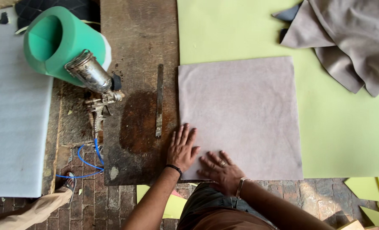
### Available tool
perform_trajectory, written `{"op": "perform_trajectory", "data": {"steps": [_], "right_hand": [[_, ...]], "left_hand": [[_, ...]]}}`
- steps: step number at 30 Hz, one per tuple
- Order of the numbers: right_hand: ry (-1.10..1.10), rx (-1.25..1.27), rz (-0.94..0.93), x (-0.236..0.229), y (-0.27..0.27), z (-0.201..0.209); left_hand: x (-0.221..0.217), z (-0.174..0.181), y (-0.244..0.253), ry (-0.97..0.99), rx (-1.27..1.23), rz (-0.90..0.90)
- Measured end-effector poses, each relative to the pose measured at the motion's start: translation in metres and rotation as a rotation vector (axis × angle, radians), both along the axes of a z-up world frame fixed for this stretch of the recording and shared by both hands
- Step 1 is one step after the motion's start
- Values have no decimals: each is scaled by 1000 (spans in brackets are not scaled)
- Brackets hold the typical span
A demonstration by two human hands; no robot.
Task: The person uses a spray gun to apply adhesive to a gray fabric piece, then places it onto a beige fabric sheet and presses it down. They repeat this process with additional fabric pieces, aligning and smoothing each layer on a wooden workbench.
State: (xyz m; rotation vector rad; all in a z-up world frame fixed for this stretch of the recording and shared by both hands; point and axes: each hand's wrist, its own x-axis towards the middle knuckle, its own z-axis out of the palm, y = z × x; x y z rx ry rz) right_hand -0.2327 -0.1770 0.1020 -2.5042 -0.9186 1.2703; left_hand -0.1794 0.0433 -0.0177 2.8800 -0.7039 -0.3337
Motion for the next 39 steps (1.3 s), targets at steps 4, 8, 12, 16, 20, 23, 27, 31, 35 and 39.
{"op": "perform_trajectory", "data": {"steps": [4, 8, 12, 16, 20, 23, 27, 31, 35, 39], "right_hand": [[52, 171, -96, -10, 8, -2], [-60, 400, -439, -2, -10, -25], [15, 290, -672, 7, -18, -36], [139, 217, -833, 30, -18, -25], [139, 383, -991, 59, -6, -16], [135, 529, -1223, 84, 0, -14], [-35, 563, -1360, 121, -42, -10], [-153, 383, -1342, 161, -113, 1], [-457, 356, -989, 207, -164, -7], [-536, 402, -777, 258, -183, -29]], "left_hand": [[4, 16, 46, -119, -66, 398], [30, 31, 53, 18, 20, 760], [58, 42, 54, 93, -178, 918], [71, 61, 46, 434, -629, 1148], [48, 85, 0, 823, -1136, 1233], [38, 93, -57, 957, -1260, 1077], [53, 79, -100, 519, -1026, 559], [122, 53, -106, 51, -503, 483], [207, 18, -106, -37, -104, 462], [228, -2, -106, -73, -78, 478]]}}
